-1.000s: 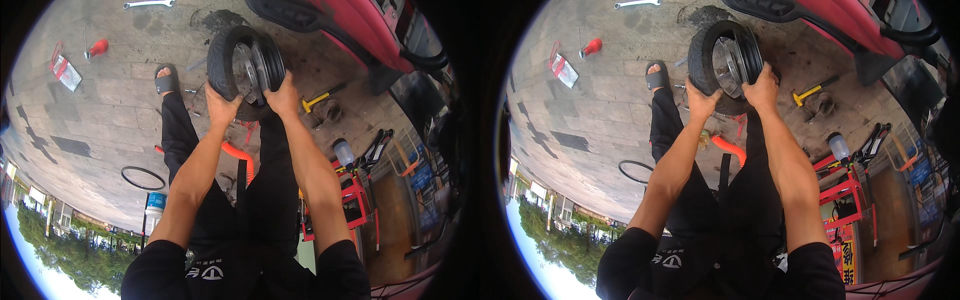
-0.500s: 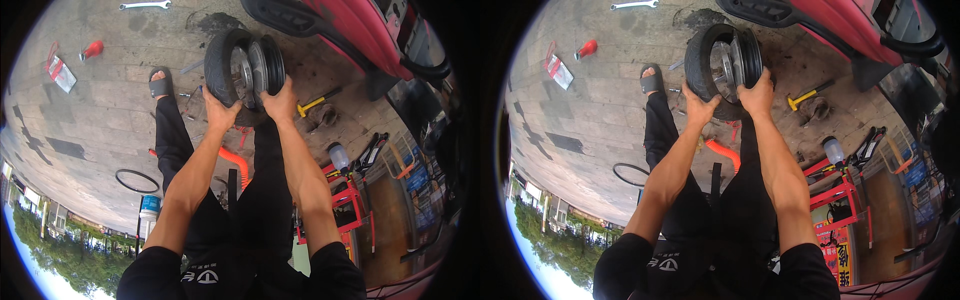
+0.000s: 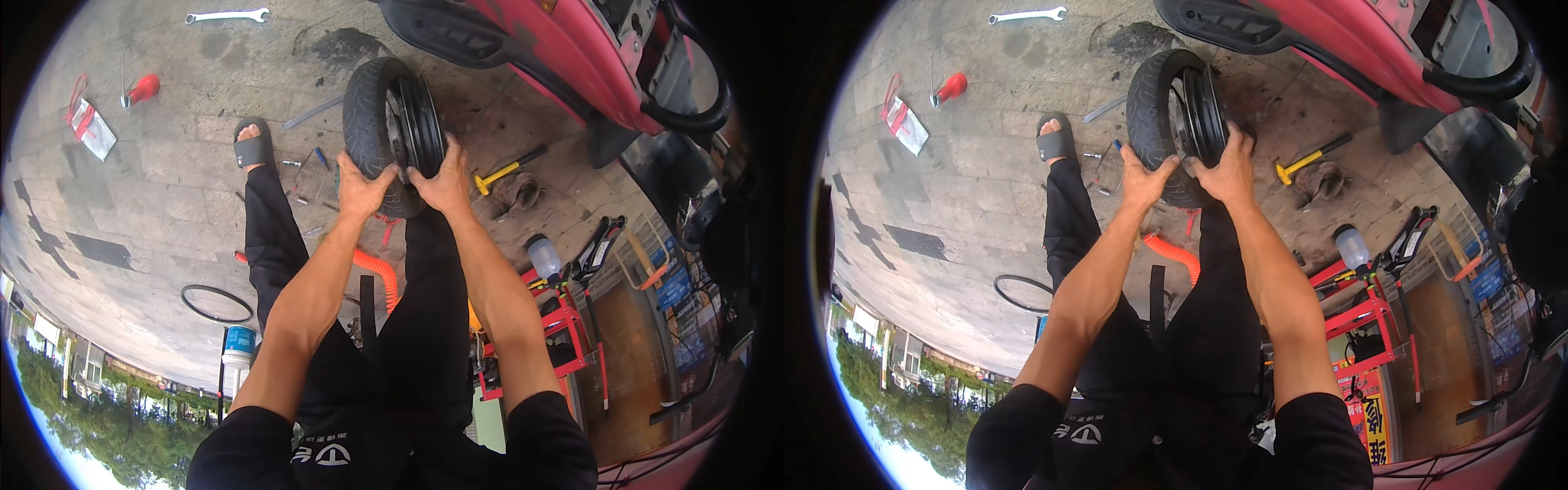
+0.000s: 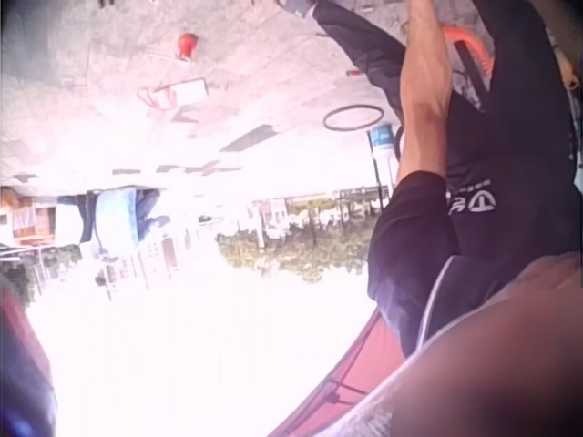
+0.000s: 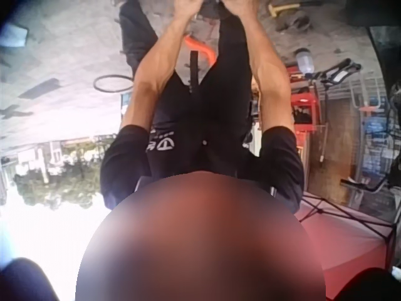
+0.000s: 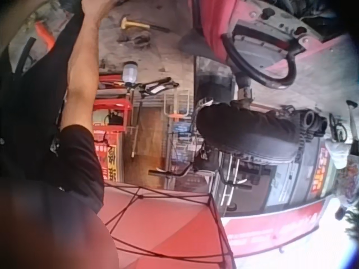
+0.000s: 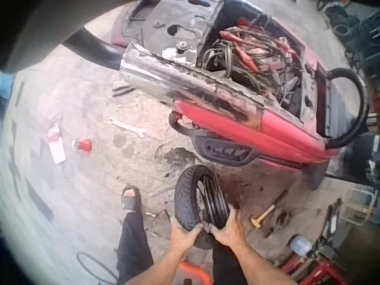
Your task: The person removes the inner tube from a motorcycle tire using a tire lever, applies sealant to the tire interior with a brush, and then reassembles the tire onto the wheel rim, securing it with a wrench.
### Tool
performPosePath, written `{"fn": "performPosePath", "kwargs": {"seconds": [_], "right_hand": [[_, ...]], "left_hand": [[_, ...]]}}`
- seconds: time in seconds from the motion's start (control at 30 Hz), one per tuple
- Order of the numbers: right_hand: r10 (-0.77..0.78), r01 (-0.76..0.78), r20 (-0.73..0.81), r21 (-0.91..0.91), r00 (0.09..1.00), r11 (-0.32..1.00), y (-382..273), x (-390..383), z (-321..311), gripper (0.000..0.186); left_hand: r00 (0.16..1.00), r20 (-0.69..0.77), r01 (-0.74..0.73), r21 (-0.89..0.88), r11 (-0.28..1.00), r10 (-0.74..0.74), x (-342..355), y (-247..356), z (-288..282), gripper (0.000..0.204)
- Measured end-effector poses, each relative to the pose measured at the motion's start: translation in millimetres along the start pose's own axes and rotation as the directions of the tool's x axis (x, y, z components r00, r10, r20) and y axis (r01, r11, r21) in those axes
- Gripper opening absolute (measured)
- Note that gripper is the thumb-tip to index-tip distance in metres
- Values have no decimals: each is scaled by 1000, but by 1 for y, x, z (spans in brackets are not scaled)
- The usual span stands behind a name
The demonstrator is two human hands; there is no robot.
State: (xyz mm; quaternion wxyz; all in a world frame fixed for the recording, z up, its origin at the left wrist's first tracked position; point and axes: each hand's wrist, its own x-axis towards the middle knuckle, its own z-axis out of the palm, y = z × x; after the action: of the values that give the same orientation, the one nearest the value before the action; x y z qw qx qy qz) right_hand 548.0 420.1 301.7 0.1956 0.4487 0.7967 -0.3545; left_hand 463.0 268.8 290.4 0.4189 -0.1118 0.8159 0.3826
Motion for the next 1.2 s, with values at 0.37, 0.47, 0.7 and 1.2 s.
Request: {"fn": "performPosePath", "kwargs": {"seconds": [0.37, 0.47, 0.7, 1.2], "right_hand": [[58, -58, 55, 1, 997, 998, -29, 36, -10, 81], [21, -6, 118, -128, 993, 992, -28, 26, -15, 85], [-145, 158, 141, -84, 979, 984, -12, 21, 4, 87], [69, -68, -7, 84, 998, 994, -21, 39, 63, 71]], "left_hand": [[999, -41, 17, -50, 999, -19, 19, 14, 0, 81], [997, -18, 67, -103, 992, -70, 20, 26, 2, 81], [1000, 2, 3, -40, 999, -3, 16, 31, -2, 77], [980, 16, 188, -384, 904, -197, 30, 20, 4, 53]]}}
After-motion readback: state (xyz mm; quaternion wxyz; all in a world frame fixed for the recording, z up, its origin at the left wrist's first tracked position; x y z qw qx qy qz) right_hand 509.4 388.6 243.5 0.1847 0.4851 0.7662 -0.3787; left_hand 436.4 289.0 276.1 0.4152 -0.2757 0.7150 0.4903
